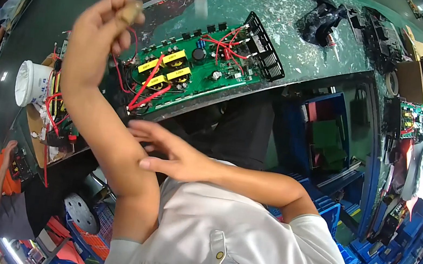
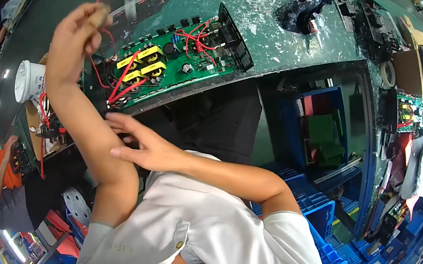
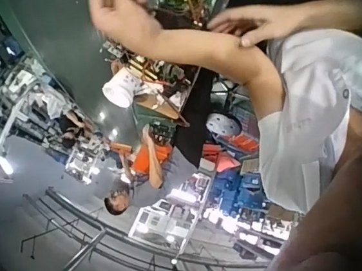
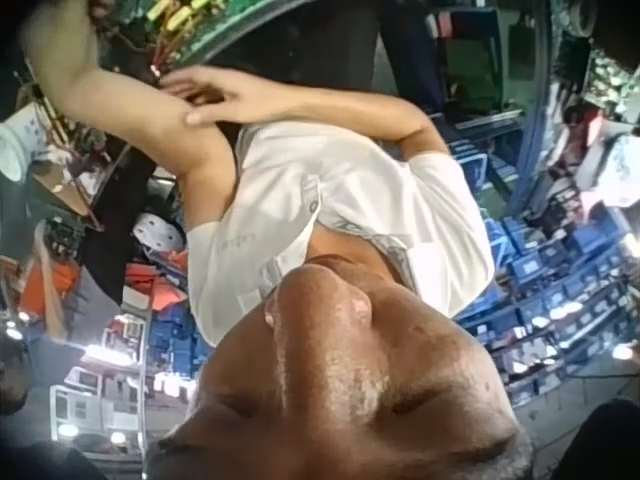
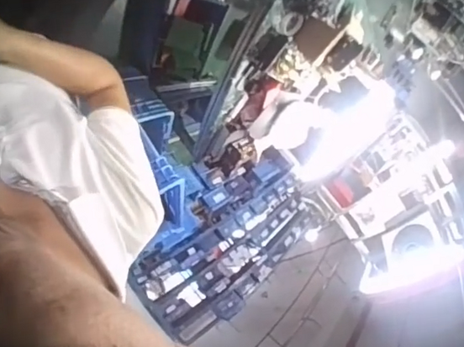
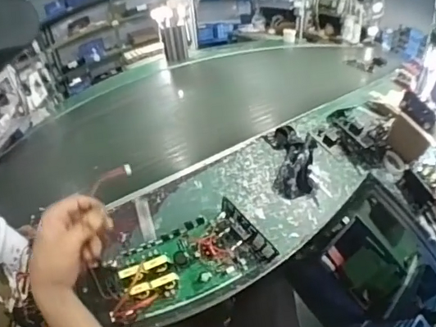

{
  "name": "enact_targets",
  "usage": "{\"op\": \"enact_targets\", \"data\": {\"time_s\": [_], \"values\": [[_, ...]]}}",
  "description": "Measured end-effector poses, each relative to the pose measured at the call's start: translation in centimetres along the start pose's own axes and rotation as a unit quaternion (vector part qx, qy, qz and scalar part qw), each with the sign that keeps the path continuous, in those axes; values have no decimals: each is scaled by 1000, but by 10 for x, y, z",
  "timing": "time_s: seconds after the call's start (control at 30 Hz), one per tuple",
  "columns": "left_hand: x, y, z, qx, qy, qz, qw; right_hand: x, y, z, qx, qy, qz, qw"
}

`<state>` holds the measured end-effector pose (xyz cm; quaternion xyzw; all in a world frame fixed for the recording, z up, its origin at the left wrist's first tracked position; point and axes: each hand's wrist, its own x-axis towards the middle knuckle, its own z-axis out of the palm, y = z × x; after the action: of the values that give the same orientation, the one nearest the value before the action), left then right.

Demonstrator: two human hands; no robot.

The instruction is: Assembling electronic circuit boards by connecting wires and attaching plastic covers using an electric screwdriver.

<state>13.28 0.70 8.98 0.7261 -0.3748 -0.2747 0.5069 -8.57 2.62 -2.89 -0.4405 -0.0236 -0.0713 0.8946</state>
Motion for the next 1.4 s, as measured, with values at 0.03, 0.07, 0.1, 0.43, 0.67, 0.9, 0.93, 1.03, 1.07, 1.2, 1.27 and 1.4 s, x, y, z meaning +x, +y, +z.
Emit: {"op": "enact_targets", "data": {"time_s": [0.03, 0.07, 0.1, 0.43, 0.67, 0.9, 0.93, 1.03, 1.07, 1.2, 1.27, 1.4], "values": [[12, 1, -7, 27, 3, -26, 999, 5, 13, 7, 66, -5, 8, 998], [22, 2, -14, 55, 6, -52, 997, 8, 22, 9, 132, -11, 15, 991], [19, 3, -32, 50, 8, -73, 996, 7, 27, 14, 199, -43, 130, 970], [43, 3, -27, 40, -31, -111, 993, -27, 47, 33, 539, -145, 379, 738], [46, 5, -25, 30, -19, -116, 993, -27, 47, 34, 586, -148, 369, 706], [41, 5, -29, 28, -13, -95, 995, -24, 45, 29, 518, -96, 415, 742], [35, 7, -23, 50, 6, -75, 996, -19, 41, 25, 414, -69, 435, 796], [3, 16, 7, 102, 54, -29, 993, -21, -22, -23, -98, -22, 297, 950], [-7, 17, 18, 117, 58, -26, 991, -23, -61, -38, -230, 23, 138, 963], [-38, 12, 59, 227, 44, 96, 968, -21, -185, -52, -480, 355, -276, 754], [-42, 7, 74, 222, 22, 169, 960, -14, -200, -61, -612, 266, -193, 720], [-43, 1, 80, 219, 4, 162, 962, -15, -172, -91, -621, 145, -107, 763]]}}
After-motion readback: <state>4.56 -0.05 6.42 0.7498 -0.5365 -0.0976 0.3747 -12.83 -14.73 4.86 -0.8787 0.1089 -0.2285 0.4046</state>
